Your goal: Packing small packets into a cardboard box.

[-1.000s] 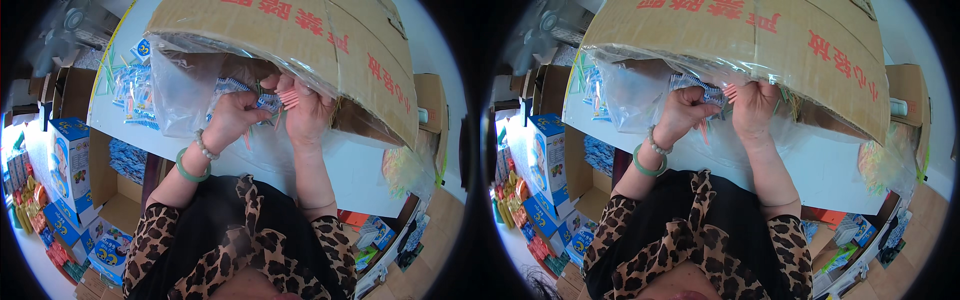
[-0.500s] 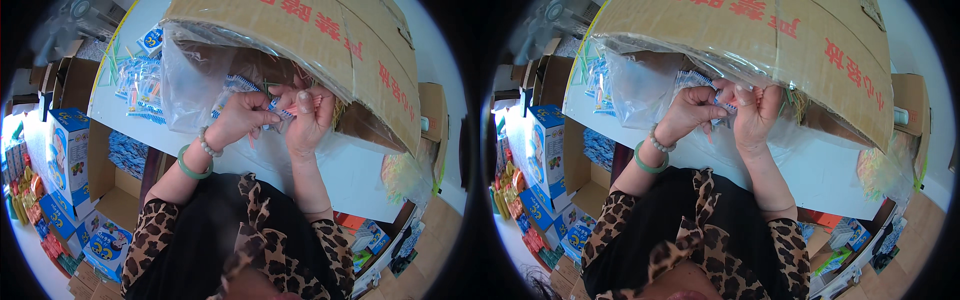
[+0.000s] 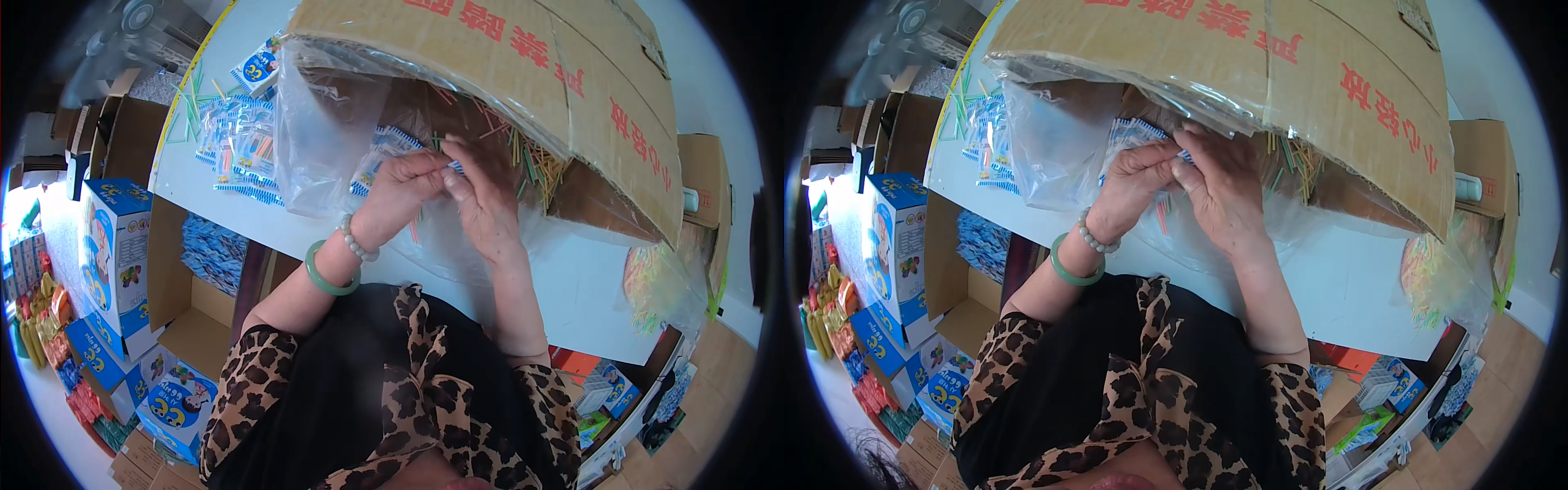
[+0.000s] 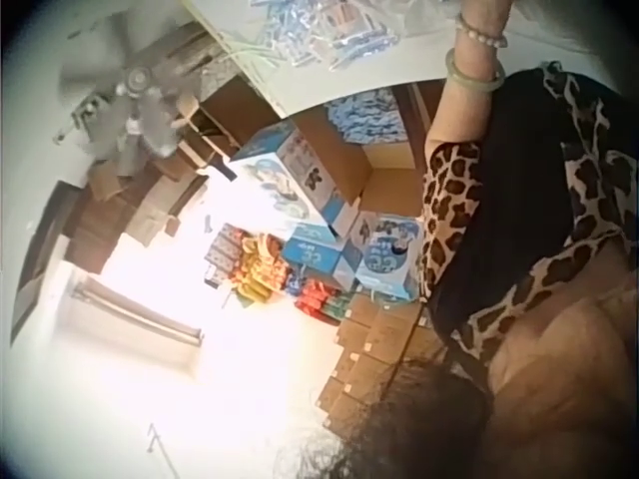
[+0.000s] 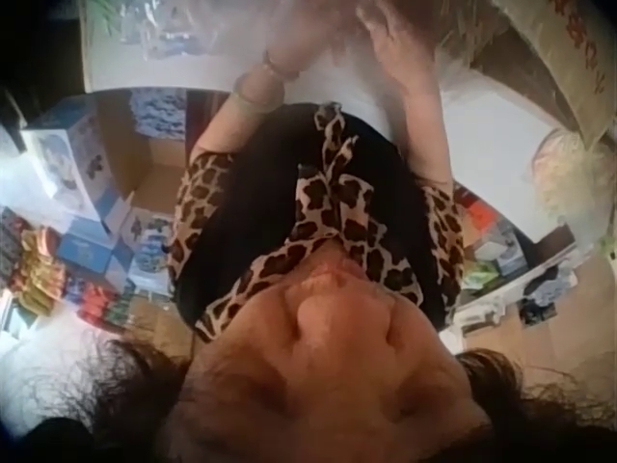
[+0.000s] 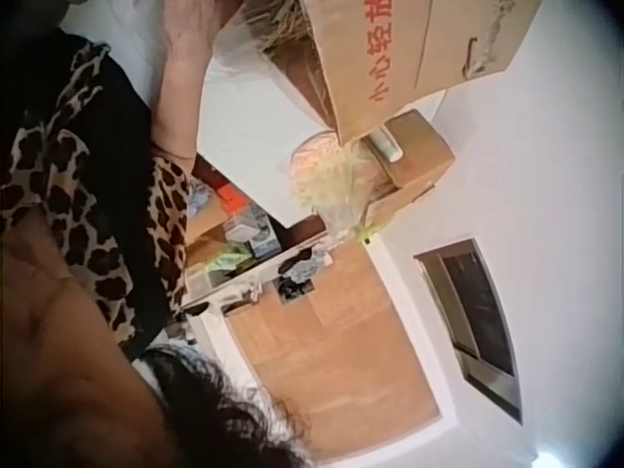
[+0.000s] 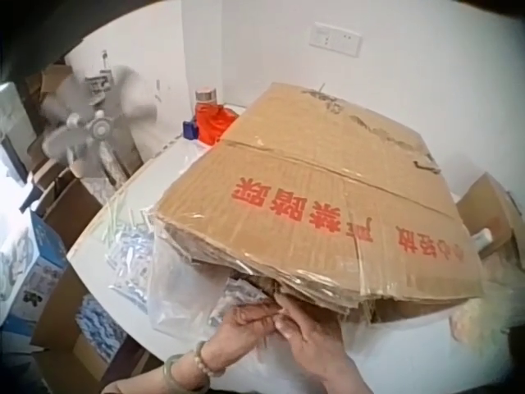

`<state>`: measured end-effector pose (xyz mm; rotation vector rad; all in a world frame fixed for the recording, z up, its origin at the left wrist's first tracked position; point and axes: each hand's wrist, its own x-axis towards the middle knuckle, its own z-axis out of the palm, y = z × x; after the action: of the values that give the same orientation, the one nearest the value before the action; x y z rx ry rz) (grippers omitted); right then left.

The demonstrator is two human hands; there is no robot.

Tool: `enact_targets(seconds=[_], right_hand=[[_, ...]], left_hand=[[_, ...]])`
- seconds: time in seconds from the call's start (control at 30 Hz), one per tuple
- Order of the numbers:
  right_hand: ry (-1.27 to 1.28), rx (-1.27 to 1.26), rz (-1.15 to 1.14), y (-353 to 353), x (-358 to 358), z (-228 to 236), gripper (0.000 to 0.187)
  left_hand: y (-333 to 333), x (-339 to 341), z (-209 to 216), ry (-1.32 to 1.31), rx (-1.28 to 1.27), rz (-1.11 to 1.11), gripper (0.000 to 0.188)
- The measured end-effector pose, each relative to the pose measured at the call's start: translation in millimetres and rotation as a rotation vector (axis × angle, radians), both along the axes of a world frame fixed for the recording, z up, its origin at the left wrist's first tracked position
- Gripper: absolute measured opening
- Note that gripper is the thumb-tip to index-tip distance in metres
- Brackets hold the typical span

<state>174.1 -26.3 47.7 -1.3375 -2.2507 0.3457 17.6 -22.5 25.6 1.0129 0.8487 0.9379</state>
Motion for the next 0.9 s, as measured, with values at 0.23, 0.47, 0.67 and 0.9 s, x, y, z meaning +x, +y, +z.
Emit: enact_targets(seconds=[0.23, 0.47, 0.67, 0.9], right_hand=[[0.697, -0.617, -0.127, -21, 3, 8, 0.038], [0.567, -0.533, 0.028, -36, -18, 8, 0.023], [0.797, -0.848, 0.106, -60, -104, 11, 0.011], [0.780, -1.108, 0.232, -41, -189, -2, 0.014]], left_hand=[[-8, -14, -12, -0.082, 0.260, 0.079, 0.021], [-48, -46, 30, 0.177, 0.340, 0.106, 0.014], [-87, -101, 34, 0.293, 0.466, 0.419, 0.008], [-94, -160, 44, 0.412, 0.051, 0.572, 0.011]])
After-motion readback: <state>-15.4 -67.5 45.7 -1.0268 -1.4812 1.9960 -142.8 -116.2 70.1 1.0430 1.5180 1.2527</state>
